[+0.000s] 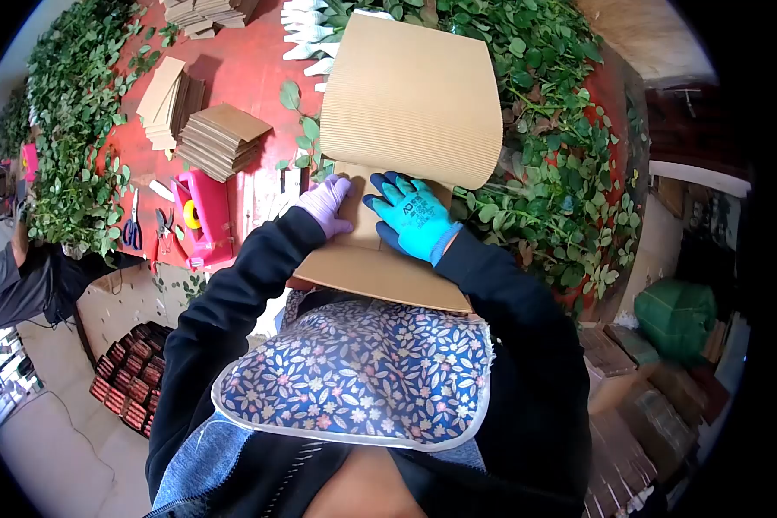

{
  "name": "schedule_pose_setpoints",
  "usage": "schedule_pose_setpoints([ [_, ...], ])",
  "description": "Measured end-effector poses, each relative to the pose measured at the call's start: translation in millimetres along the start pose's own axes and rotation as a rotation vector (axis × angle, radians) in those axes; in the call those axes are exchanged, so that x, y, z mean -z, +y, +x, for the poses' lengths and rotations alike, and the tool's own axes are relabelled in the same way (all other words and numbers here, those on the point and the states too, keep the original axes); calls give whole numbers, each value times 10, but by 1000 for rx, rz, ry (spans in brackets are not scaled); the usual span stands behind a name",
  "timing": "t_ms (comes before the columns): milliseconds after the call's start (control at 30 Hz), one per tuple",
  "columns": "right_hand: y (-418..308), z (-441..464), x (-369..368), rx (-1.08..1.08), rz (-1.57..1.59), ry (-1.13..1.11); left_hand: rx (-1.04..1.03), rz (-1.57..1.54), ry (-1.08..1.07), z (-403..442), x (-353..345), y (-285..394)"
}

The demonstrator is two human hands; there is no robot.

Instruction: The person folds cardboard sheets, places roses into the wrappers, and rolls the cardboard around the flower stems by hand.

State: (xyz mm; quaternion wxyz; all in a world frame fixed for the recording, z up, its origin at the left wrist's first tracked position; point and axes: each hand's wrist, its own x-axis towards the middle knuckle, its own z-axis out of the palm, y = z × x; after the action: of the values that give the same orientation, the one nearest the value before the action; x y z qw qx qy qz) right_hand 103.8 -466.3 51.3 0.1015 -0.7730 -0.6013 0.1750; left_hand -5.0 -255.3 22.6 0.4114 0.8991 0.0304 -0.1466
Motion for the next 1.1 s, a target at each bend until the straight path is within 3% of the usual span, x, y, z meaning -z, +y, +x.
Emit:
schedule_pose_setpoints([
  [100,-16,-35,79,-11,20,1,-47,99,126,-99,-15,123],
  [133,-17,-35,96,-15,49,5,100,54,70,-126,15,192],
  [267,-54,-98,130,-39,95,107,43,-29,240,-211,-74,172],
  [467,-133,-72,156,-113,82,144,150,-349,249,-205,-151,97],
  [800,-150,-73,194,-137,43,105,120,-417,223,-216,-174,31],
  [1033,-173,-63,191,-170,127,95,180,-301,206,-108,-125,144],
  [1100,-163,-73,209,-181,157,112,273,-571,196,-30,-247,76],
])
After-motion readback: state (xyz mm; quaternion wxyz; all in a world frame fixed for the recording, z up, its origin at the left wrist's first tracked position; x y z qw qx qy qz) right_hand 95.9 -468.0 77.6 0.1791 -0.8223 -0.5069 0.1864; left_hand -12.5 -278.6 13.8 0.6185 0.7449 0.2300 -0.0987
